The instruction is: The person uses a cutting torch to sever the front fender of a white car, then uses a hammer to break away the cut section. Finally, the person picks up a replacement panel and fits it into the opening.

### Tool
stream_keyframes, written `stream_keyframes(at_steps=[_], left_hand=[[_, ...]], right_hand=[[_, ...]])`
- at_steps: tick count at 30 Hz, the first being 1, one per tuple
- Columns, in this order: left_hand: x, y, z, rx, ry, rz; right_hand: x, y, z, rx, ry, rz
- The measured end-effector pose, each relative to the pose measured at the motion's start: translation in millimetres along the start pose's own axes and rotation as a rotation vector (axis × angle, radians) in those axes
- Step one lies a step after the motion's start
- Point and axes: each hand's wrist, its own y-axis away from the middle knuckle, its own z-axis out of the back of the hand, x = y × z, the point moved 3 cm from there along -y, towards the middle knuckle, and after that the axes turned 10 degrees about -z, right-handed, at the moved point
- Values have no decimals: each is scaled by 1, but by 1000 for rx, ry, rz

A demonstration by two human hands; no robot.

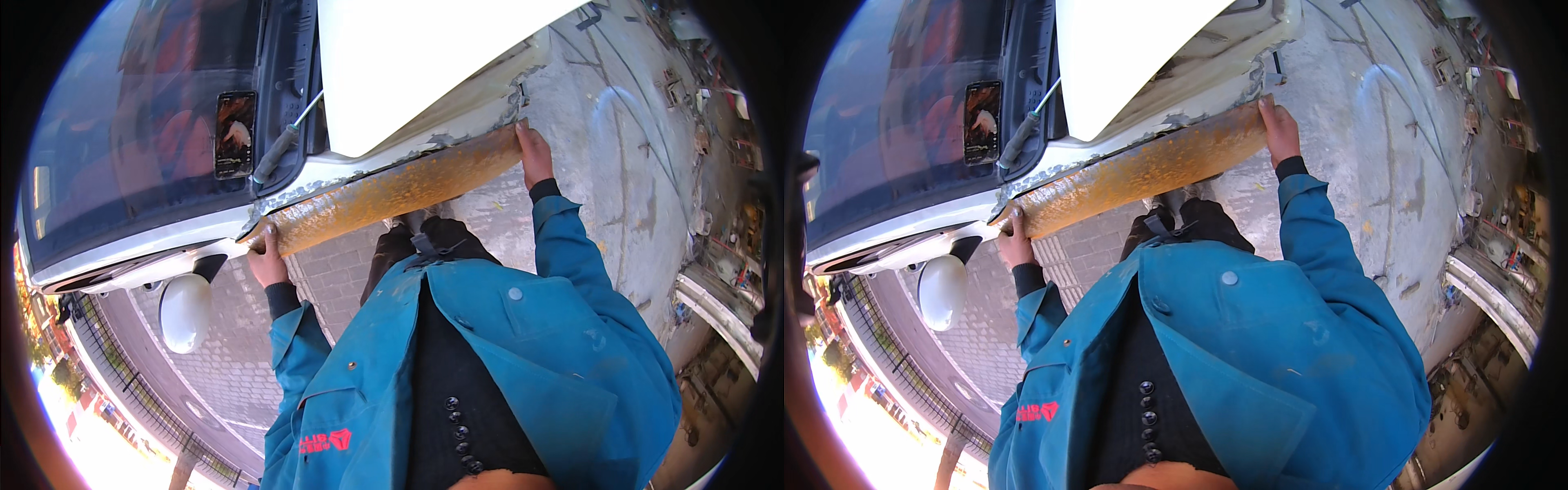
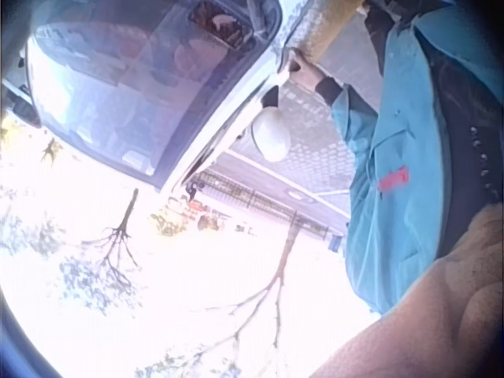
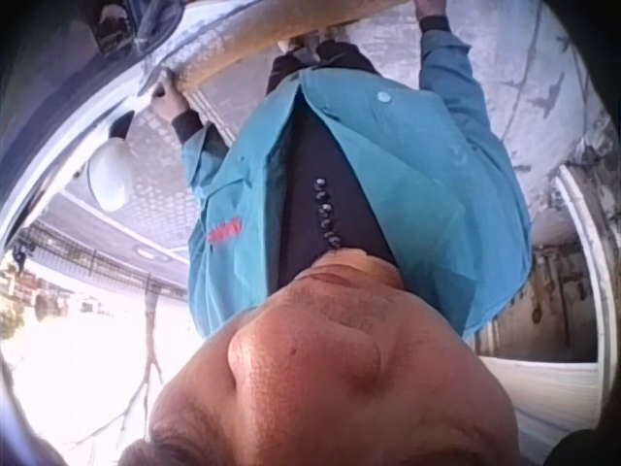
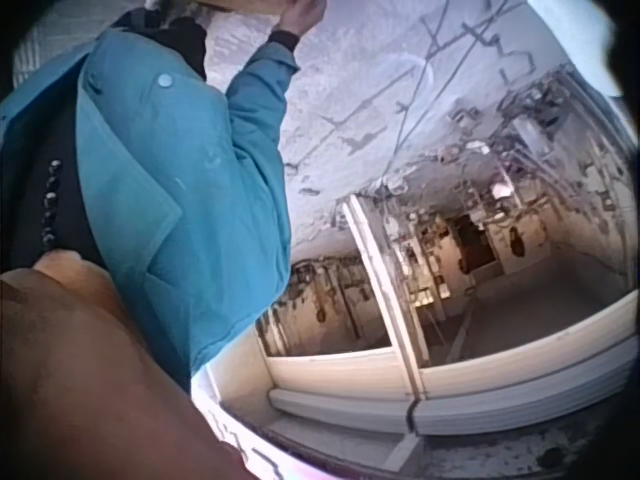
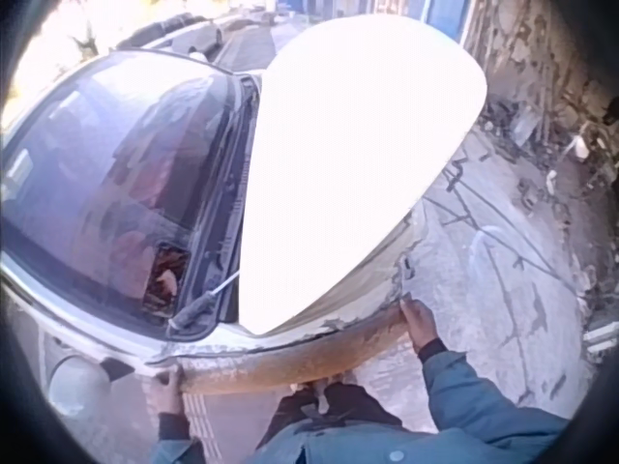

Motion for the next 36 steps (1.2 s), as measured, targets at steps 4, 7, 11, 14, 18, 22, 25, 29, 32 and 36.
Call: stream_keyframes(at_steps=[4,7,11,14,18,22,25,29,32,36], left_hand=[[-5,0,-3,-15,0,23],[-6,1,-7,-42,22,49],[-6,2,-13,-68,99,64],[-4,2,-13,-83,55,85],[-7,4,-13,-71,-22,103],[-17,11,-12,-96,-5,83],[-24,15,-9,-89,-36,105],[-33,14,-6,-71,-67,114],[-38,16,-2,-72,-109,116],[-41,17,0,-49,-111,125]], right_hand=[[-3,-1,-2,-18,-16,21],[-6,-2,-5,-70,75,33],[-8,0,-5,-125,116,82],[-9,-1,-2,-112,127,64],[-9,-3,2,-90,129,69],[-6,-3,0,-76,131,62],[-1,-1,-1,-52,155,67],[6,1,2,-12,190,70],[6,0,4,-1,217,76],[3,-2,7,-4,219,48]])
